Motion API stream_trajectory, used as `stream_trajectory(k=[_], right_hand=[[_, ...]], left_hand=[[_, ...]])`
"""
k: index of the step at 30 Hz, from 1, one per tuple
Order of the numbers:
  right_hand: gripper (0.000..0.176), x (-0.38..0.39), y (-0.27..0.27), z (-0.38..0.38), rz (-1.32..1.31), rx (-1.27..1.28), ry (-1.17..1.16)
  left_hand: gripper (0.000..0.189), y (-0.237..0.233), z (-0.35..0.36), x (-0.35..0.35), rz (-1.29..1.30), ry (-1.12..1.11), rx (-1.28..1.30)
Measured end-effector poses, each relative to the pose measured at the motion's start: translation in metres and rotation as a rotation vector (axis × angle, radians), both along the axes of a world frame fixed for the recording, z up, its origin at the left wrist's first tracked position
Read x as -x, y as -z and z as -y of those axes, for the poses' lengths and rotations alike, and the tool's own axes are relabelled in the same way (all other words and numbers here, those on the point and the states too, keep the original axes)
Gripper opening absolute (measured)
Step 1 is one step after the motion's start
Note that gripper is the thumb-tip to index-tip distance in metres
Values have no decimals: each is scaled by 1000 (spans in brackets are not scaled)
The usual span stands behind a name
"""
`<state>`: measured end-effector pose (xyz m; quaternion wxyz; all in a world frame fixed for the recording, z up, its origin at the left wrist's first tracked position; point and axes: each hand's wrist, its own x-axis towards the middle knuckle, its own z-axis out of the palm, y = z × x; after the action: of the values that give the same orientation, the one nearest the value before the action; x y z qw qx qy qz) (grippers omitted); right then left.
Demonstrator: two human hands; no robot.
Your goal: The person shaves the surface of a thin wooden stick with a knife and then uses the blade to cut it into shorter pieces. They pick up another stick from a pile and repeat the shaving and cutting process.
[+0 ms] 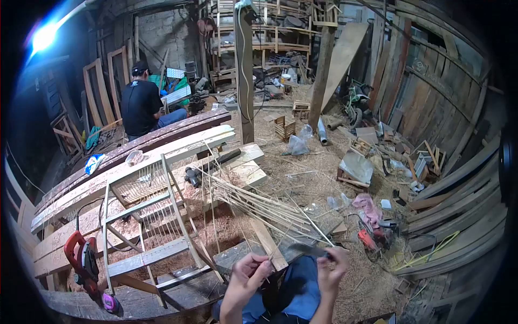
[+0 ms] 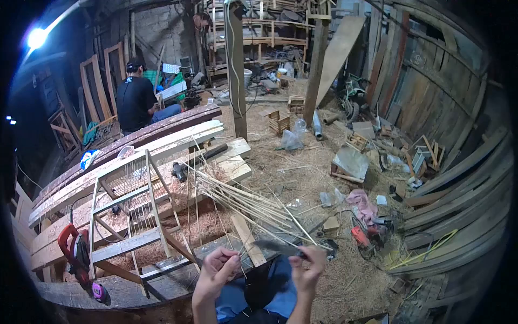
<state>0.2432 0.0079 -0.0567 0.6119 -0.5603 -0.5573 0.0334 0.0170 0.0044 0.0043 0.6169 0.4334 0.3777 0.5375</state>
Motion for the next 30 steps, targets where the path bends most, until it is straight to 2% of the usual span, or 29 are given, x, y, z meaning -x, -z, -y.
stream_trajectory(k=[3, 6, 8, 12, 14, 17, 19, 21, 23, 24, 26, 27, 29, 30], right_hand=[[44, 37, -21, -5, 121, -27, -261], [40, 56, -25, -6, 110, 10, -370], [39, 57, -27, -6, 120, 4, -378], [37, 53, -30, -3, 100, -3, -396], [36, 46, -25, -5, 126, -24, -370], [34, 36, -22, -7, 175, -55, -339], [31, 30, -10, -9, 195, -63, -332], [35, 16, 25, -16, -116, 15, -15], [37, -42, 37, -20, 15, 137, 271], [37, -50, 40, -21, 14, 122, 265], [43, -56, 54, -2, -201, 155, 117], [43, -48, 48, 7, -201, 175, 123], [46, -20, 18, 0, -143, 49, 23], [47, -12, 17, 2, -178, 103, -78]], left_hand=[[16, 4, 4, -1, 34, 44, -8], [14, 10, 6, -3, -24, -2, -41], [13, 7, 8, -5, -22, -28, -27], [8, 1, 8, -5, -240, -31, -172], [7, 0, 9, -6, -325, -12, -250], [6, 1, 14, -11, -349, 0, -129], [8, 7, 13, -14, -137, -24, -64], [9, -5, 18, -6, -160, -47, -44], [10, -17, 28, 4, -183, -70, -26], [11, -21, 29, 9, -163, -89, -46], [12, -11, 21, 8, -143, -126, -58], [13, -9, 15, 7, -141, -88, -8], [17, -6, 7, -5, -116, -98, -8], [17, -4, 4, -10, -118, -91, -9]])
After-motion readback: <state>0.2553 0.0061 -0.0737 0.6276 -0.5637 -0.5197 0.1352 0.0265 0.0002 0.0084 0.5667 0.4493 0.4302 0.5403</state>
